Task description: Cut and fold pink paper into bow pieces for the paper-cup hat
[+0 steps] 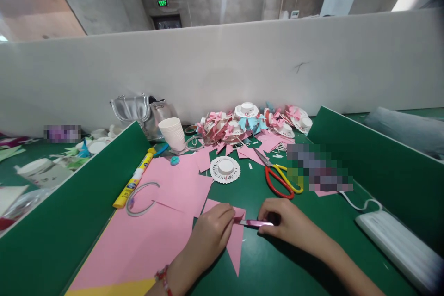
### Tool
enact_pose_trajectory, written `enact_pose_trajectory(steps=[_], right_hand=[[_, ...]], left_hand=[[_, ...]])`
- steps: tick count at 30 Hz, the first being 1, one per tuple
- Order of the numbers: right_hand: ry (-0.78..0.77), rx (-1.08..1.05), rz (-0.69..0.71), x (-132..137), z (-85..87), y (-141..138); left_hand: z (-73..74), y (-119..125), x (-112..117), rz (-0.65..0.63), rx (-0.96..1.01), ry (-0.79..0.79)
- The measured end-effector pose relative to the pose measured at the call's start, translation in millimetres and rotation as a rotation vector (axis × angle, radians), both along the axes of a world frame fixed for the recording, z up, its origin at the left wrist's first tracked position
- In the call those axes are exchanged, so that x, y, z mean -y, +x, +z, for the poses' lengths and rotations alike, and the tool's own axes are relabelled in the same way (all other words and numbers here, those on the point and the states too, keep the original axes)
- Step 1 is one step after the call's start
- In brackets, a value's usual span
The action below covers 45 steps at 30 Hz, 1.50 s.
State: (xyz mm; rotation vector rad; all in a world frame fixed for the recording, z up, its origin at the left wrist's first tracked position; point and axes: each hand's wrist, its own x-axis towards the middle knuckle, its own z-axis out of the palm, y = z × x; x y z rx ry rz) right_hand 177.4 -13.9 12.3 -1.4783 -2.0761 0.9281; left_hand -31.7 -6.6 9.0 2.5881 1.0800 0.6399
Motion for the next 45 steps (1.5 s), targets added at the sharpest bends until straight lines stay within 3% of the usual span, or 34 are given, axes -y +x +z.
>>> enact_pose_trajectory(steps=[4,13,23,32,45], right_hand=[[0.015,0.071,-0.02,-0.2,1.5,0.1],[0.084,0.196,-0.086,-2.4,-0.3,3.8],[0.043,0.084,-0.011,1.5,-2.4,-5.8],[0.082,0.001,-0.02,-2.7,-12.2,-3.1],[0.068,-0.057,0.006,-6.9,-12.6,2.4]], left_hand=[[-3.6,-1.7,2.1,-0.006,-0.036,0.029],[4.3,2.3,8.9,-0.074,-0.136,0.038],[9.9,10.5,20.6,-0.152,-0.232,0.087],[-3.1,10.7,21.6,-0.17,-0.318,0.197],[-2.8,9.2,20.4,-0.184,-0.354,0.252]])
